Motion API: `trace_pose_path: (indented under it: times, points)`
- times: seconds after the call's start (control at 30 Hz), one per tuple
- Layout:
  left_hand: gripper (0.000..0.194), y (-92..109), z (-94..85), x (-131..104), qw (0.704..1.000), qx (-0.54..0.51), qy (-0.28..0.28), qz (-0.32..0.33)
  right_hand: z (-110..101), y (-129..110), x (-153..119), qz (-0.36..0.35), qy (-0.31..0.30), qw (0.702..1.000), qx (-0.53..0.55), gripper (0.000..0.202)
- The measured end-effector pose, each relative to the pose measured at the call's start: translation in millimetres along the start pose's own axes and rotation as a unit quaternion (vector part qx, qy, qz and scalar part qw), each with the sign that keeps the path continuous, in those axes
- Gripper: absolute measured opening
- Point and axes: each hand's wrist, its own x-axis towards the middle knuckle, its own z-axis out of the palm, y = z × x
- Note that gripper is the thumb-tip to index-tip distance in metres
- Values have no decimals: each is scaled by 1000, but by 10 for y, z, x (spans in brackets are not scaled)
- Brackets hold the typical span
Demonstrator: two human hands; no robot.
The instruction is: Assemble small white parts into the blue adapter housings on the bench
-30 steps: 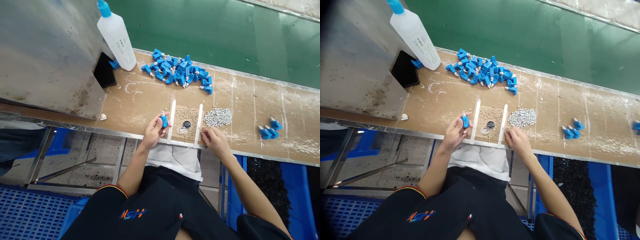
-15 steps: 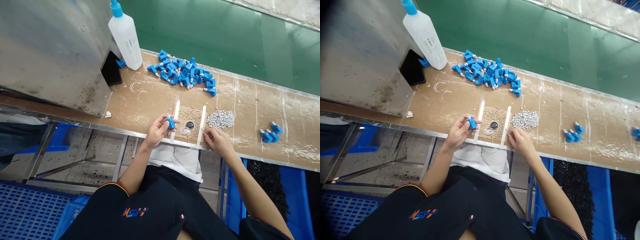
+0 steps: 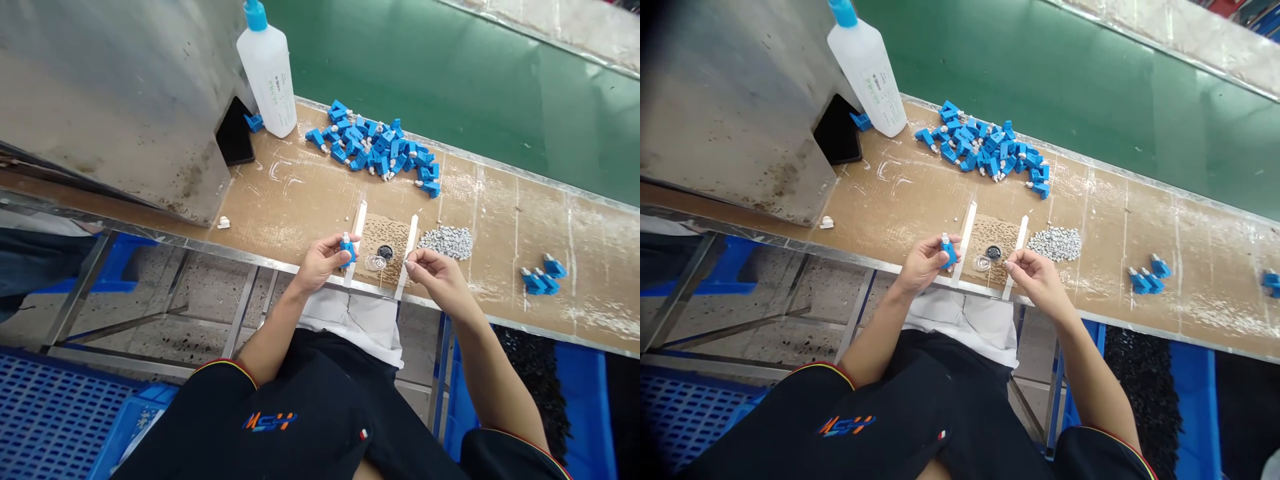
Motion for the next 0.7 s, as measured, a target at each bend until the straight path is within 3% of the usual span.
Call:
trace_pose_path:
  times: [0.2,0.33,0.5,0.7]
  points:
    - [62,-7,-7,-18,999,26,0,-27,24,-47,23,11,-14,1000,-12,44]
    - [64,-13,1,-8,1000,7,14,-15,58,-75,30,-69,12,991,-118,28]
    - [62,-59,13,36,999,-27,18,21,90,-120,84,-208,-14,920,-332,13]
    - [64,-97,-26,38,1000,-25,3,13,149,-146,187,-229,-62,848,-473,16]
